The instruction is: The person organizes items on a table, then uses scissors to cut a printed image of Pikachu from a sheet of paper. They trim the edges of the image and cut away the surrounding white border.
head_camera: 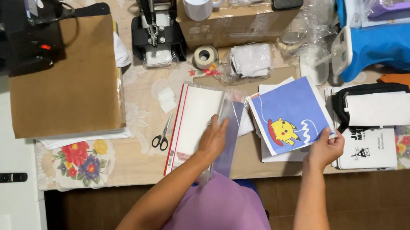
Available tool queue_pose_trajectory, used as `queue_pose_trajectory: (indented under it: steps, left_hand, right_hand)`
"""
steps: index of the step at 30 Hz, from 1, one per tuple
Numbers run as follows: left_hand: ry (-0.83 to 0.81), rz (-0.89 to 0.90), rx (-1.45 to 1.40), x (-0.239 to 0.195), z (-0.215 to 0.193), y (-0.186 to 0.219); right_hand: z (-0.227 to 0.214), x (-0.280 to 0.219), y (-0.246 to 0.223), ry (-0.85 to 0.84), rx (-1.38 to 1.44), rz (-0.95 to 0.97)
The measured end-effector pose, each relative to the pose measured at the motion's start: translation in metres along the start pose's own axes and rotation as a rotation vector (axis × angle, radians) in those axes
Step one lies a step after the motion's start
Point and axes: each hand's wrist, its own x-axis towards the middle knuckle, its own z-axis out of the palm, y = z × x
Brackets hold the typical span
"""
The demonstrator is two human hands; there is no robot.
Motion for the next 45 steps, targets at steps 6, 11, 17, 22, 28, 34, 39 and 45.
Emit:
queue_pose_trajectory:
  steps: [6, 11, 17, 22, 28, 34, 39, 45]
  left_hand:
    - [0.198, 0.119, 0.165, -0.011, 0.054, 0.0]
    - [0.173, 0.082, 0.186, -0.007, 0.058, 0.007]
    - [0.137, -0.224, -0.104, -0.01, 0.028, -0.015]
    - [0.135, -0.548, -0.265, -0.002, 0.024, -0.127]
    - [0.23, -0.736, -0.591, -0.043, -0.077, -0.101]
    - [0.328, -0.723, -0.705, -0.057, -0.095, -0.104]
    - [0.345, -0.731, -0.88, -0.038, -0.076, -0.125]
    - [0.293, -0.71, -0.858, -0.02, -0.042, -0.124]
  right_hand:
    - [-0.028, -0.01, 0.031, 0.073, -0.066, 0.077]
    - [-0.023, -0.026, 0.028, 0.082, -0.346, -0.106]
    - [0.026, -0.122, -0.049, -0.562, -0.38, 0.063]
    - [0.053, -0.17, -0.028, -1.085, -0.5, 0.16]
    - [0.07, -0.203, -0.046, -1.149, -0.744, 0.132]
    - [0.081, -0.202, -0.045, -1.063, -0.741, 0.108]
    - [0.097, -0.188, -0.001, -0.946, -0.623, 0.064]
    - [0.101, -0.177, -0.03, -0.884, -0.591, 0.025]
